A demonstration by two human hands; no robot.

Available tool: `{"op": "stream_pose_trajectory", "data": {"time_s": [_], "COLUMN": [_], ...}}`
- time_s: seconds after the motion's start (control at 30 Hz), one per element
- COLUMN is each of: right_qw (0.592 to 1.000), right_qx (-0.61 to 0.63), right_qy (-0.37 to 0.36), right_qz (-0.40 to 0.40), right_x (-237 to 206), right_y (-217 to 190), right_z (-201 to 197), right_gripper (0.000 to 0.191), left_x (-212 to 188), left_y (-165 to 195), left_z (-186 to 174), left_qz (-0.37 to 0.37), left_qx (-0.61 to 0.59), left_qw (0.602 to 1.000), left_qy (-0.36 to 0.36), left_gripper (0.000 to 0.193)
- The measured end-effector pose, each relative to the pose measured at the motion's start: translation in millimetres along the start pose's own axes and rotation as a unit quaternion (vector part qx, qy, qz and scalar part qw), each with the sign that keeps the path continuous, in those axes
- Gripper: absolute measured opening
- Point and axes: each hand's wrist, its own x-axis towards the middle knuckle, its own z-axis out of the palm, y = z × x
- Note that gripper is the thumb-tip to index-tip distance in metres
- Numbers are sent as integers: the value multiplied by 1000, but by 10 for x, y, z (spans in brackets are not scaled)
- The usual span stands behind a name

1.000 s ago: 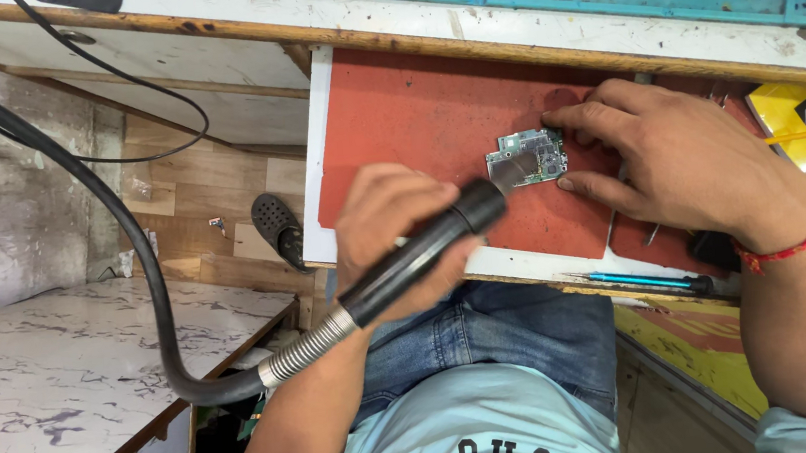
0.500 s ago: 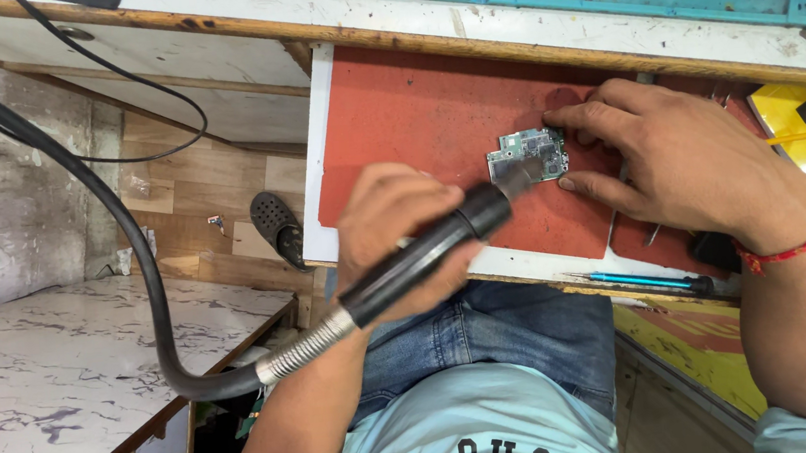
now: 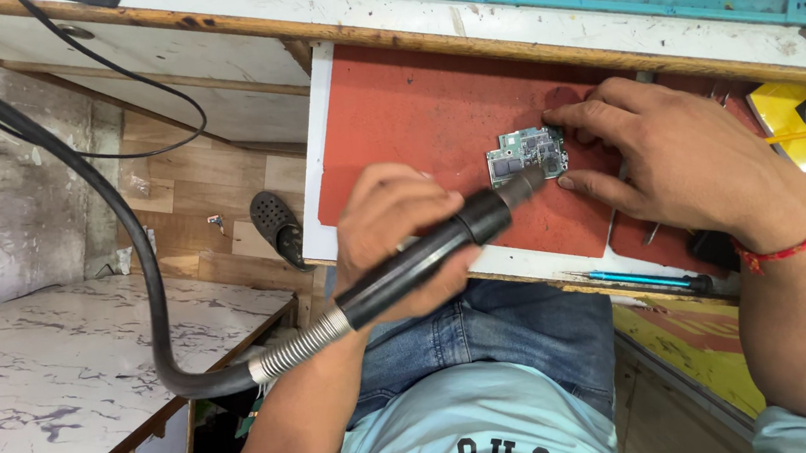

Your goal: The person holds a small green circuit board steady on a red mat with one hand while directing a hot air gun at its components with the other, moving the nozzle across the board and repositioning the board to heat different areas. The workbench around holds a disassembled phone, tweezers, and small parts.

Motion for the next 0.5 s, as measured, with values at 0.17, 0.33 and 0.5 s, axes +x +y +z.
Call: {"op": "stream_pose_trajectory", "data": {"time_s": [0.17,0.33,0.5], "right_qw": [1000,1000,1000], "right_qx": [6,3,1], "right_qy": [-1,-4,2], "right_qz": [-1,3,-6], "right_x": [10,11,-7], "right_y": [6,11,18], "right_z": [7,6,0], "right_gripper": [58,57,58], "left_x": [3,-9,-31], "left_y": [13,11,-22], "left_z": [-4,-3,53], "left_qz": [-12,9,42], "left_qx": [13,21,-9], "left_qw": [999,999,995], "left_qy": [41,33,88], "left_gripper": [37,35,31]}}
